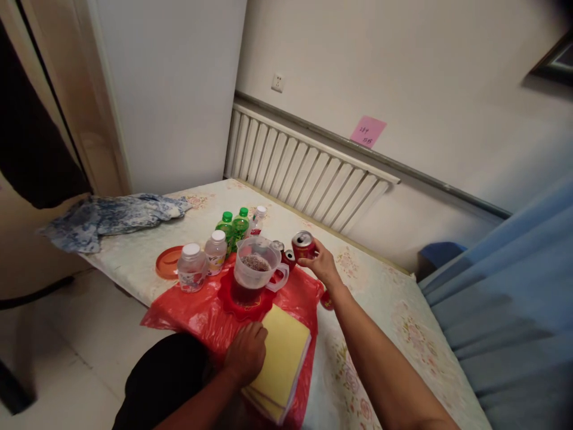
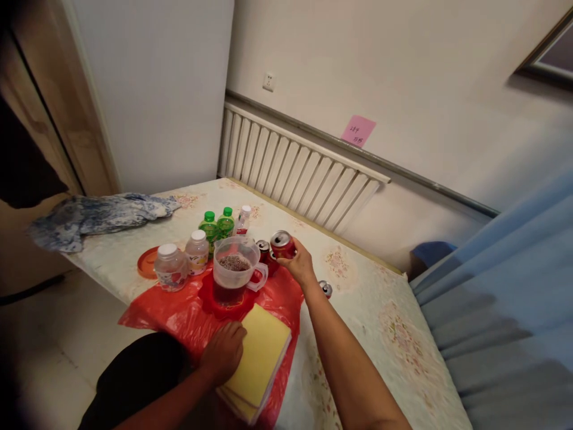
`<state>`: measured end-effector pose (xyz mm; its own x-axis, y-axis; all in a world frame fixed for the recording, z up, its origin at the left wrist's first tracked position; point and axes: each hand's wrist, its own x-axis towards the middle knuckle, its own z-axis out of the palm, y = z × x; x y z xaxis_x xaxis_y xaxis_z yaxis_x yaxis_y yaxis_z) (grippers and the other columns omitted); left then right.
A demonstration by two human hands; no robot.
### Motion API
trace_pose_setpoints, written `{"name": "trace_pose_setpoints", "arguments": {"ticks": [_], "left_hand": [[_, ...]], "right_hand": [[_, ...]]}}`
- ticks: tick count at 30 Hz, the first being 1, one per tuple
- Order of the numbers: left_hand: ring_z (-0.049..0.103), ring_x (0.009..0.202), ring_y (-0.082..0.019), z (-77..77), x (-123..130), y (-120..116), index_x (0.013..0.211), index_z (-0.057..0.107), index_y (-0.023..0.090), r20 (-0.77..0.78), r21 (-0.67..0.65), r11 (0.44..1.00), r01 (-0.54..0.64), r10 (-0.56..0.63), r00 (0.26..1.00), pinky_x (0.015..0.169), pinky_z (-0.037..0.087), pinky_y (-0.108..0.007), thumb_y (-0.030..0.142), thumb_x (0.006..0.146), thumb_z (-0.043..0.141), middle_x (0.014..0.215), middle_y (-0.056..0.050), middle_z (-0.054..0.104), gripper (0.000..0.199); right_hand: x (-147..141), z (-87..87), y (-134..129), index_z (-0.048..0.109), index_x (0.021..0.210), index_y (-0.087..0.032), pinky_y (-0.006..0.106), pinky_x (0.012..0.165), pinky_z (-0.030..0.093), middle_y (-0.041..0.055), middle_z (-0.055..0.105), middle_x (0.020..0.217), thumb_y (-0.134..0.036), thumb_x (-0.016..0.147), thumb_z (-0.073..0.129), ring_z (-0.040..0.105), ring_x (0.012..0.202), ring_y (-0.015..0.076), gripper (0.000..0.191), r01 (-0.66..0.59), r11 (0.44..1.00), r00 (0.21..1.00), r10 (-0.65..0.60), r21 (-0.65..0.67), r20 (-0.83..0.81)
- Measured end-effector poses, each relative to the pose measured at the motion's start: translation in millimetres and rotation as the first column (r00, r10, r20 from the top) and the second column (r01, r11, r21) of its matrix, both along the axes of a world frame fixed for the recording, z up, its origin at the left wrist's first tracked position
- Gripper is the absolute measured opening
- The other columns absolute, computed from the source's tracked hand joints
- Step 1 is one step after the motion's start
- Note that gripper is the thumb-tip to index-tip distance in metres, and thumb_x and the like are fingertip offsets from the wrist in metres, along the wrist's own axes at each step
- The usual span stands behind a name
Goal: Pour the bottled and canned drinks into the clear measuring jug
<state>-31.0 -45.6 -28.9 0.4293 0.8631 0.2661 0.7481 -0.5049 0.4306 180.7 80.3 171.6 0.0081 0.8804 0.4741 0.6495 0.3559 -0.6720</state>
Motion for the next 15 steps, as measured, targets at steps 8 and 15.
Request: {"name": "trace_pose_setpoints", "arguments": {"ticks": [8,15], "left_hand": [[0.053,0.097,-0.024,-0.2,1,1,0.095,0.060,0.020,-0.008,0.001,1.000,-0.005,0.005,1.000,0.091,0.042,-0.039,0.008,0.086,0.043,0.101,-0.008,0.061,0.022],[0.054,0.098,-0.024,-5.0,0,2,0.096,0.059,0.021,0.008,0.025,1.000,-0.003,0.003,1.000,0.091,0.043,-0.040,0.007,0.086,0.042,0.102,-0.007,0.061,0.025]], "right_hand": [[37,-103.2,-5,0.067,0.101,-0.017,0.036,0.071,0.053,0.0042,0.074,0.083,-0.036,0.055,0.073,0.067,0.073,0.0233,0.050,0.187,0.960,0.887,-0.255,-0.207,-0.385],[29,-157.4,8,0.067,0.101,-0.018,0.036,0.069,0.055,0.0058,0.076,0.089,-0.032,0.055,0.072,0.069,0.076,0.0247,0.049,0.259,0.933,0.844,-0.344,-0.248,-0.412]]}}
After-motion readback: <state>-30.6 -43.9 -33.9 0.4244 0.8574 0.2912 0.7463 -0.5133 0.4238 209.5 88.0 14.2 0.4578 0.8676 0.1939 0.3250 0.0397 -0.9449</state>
